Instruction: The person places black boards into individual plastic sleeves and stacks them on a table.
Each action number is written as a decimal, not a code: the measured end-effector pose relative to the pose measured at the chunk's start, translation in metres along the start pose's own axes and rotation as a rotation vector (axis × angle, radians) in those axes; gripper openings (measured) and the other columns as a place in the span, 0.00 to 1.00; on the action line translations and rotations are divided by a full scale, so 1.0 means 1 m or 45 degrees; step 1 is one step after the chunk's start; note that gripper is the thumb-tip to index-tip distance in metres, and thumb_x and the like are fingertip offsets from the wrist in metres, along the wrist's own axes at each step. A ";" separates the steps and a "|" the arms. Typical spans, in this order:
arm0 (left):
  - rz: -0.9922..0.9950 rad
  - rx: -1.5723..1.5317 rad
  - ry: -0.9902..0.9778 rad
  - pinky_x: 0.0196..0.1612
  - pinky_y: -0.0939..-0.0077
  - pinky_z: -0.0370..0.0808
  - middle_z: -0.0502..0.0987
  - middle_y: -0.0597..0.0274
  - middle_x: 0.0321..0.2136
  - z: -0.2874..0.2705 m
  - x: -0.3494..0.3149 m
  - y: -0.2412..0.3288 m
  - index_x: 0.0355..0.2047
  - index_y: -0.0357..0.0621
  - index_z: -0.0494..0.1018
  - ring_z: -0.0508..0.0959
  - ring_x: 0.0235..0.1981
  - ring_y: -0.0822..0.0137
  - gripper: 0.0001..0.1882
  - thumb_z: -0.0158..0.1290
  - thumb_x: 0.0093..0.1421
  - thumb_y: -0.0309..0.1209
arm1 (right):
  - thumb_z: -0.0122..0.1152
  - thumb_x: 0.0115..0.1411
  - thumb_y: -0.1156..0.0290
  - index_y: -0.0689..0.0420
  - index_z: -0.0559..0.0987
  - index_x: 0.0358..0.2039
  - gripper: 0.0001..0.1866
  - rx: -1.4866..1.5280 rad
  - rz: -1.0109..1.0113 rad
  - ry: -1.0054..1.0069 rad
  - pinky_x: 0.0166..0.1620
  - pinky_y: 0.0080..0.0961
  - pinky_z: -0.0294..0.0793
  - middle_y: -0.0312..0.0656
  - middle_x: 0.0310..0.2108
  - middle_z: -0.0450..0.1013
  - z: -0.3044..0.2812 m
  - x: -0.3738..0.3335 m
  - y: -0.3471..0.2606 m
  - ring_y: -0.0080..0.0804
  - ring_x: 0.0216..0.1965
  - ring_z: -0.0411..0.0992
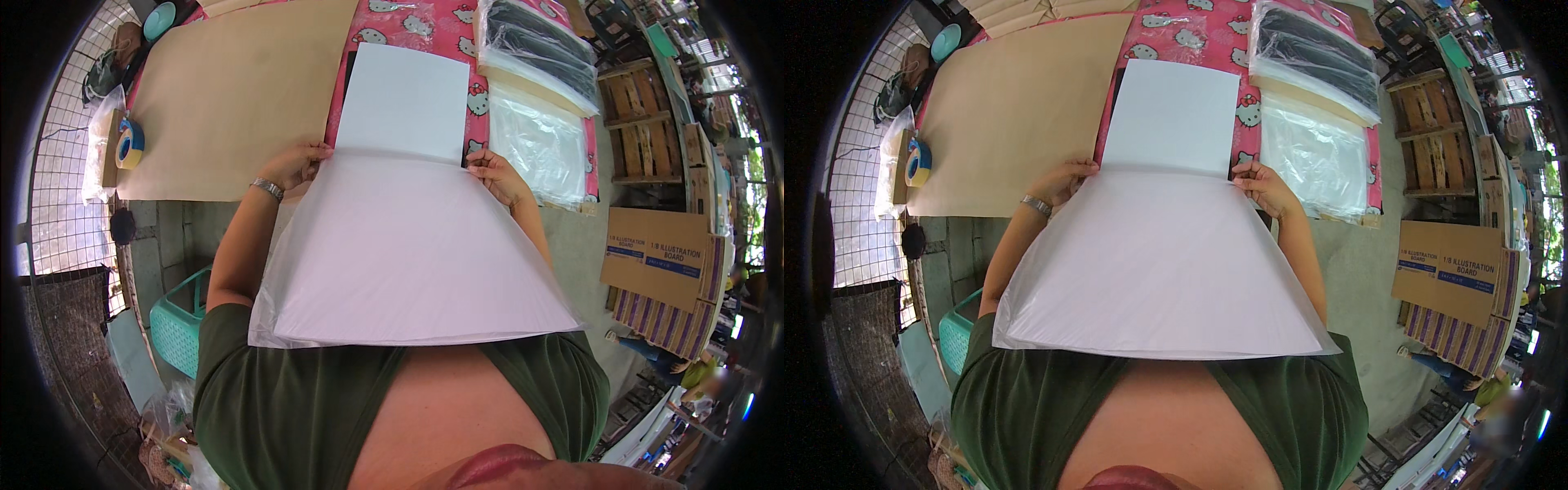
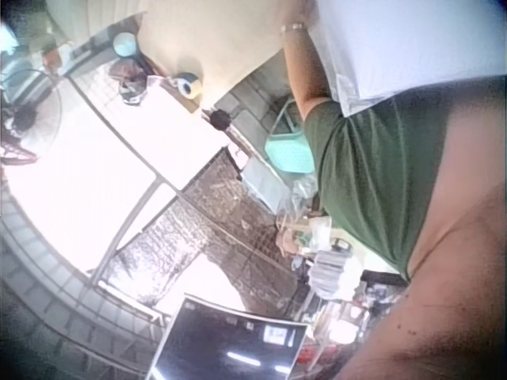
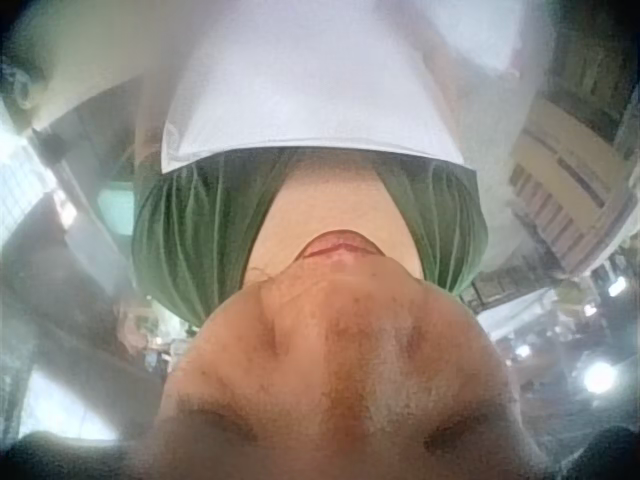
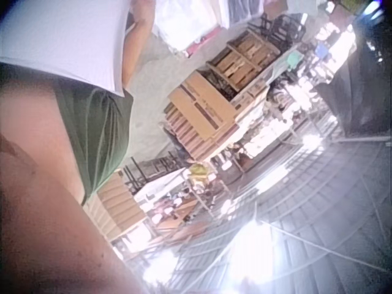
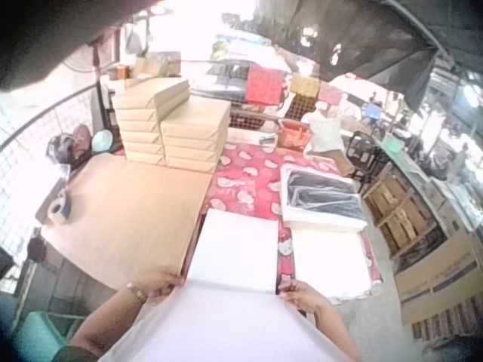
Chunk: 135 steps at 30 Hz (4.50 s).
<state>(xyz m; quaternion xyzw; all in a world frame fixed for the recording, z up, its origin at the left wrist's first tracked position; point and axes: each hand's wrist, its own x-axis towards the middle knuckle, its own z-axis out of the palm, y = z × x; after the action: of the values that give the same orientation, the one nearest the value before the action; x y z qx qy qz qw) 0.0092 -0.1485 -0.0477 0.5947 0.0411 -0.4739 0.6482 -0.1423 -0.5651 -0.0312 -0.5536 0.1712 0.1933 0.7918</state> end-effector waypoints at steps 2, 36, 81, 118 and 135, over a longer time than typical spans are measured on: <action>0.066 -0.035 0.074 0.33 0.81 0.70 0.73 0.71 0.26 -0.001 0.008 -0.005 0.30 0.42 0.73 0.71 0.28 0.77 0.04 0.54 0.56 0.29 | 0.61 0.52 0.80 0.59 0.72 0.39 0.13 -0.023 -0.031 0.070 0.32 0.14 0.66 0.33 0.29 0.70 -0.004 0.008 0.005 0.19 0.31 0.69; 0.973 0.447 0.401 0.36 0.80 0.72 0.79 0.63 0.29 0.074 -0.042 0.063 0.34 0.35 0.76 0.76 0.30 0.75 0.10 0.55 0.57 0.30 | 0.61 0.56 0.71 0.63 0.76 0.41 0.13 -0.287 -0.871 0.295 0.44 0.19 0.67 0.36 0.37 0.75 0.090 -0.014 -0.090 0.20 0.38 0.70; 0.352 2.155 1.125 0.33 0.61 0.77 0.74 0.45 0.32 0.013 0.000 0.041 0.28 0.35 0.75 0.79 0.32 0.51 0.12 0.49 0.53 0.33 | 0.62 0.48 0.70 0.53 0.77 0.30 0.07 -1.822 -0.465 1.125 0.44 0.40 0.65 0.39 0.37 0.71 -0.044 -0.054 0.034 0.39 0.44 0.67; 0.777 0.304 0.029 0.24 0.85 0.66 0.74 0.70 0.21 0.218 -0.015 0.054 0.28 0.36 0.74 0.68 0.21 0.82 0.11 0.56 0.57 0.33 | 0.59 0.56 0.75 0.62 0.77 0.32 0.05 -0.440 -0.578 0.429 0.32 0.14 0.66 0.32 0.24 0.72 0.110 -0.059 -0.064 0.16 0.27 0.67; 0.697 -0.381 -0.163 0.29 0.81 0.68 0.71 0.71 0.23 0.172 0.004 0.061 0.33 0.44 0.70 0.70 0.26 0.77 0.04 0.49 0.61 0.30 | 0.56 0.59 0.69 0.58 0.75 0.32 0.06 0.019 -0.364 0.076 0.33 0.17 0.65 0.30 0.23 0.70 0.111 0.003 -0.095 0.17 0.25 0.64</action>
<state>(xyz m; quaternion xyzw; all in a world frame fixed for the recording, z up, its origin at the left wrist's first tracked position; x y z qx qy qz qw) -0.0358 -0.2997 0.0439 0.4507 -0.0921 -0.3069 0.8332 -0.0862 -0.4896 0.0814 -0.5718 0.1155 0.0608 0.8099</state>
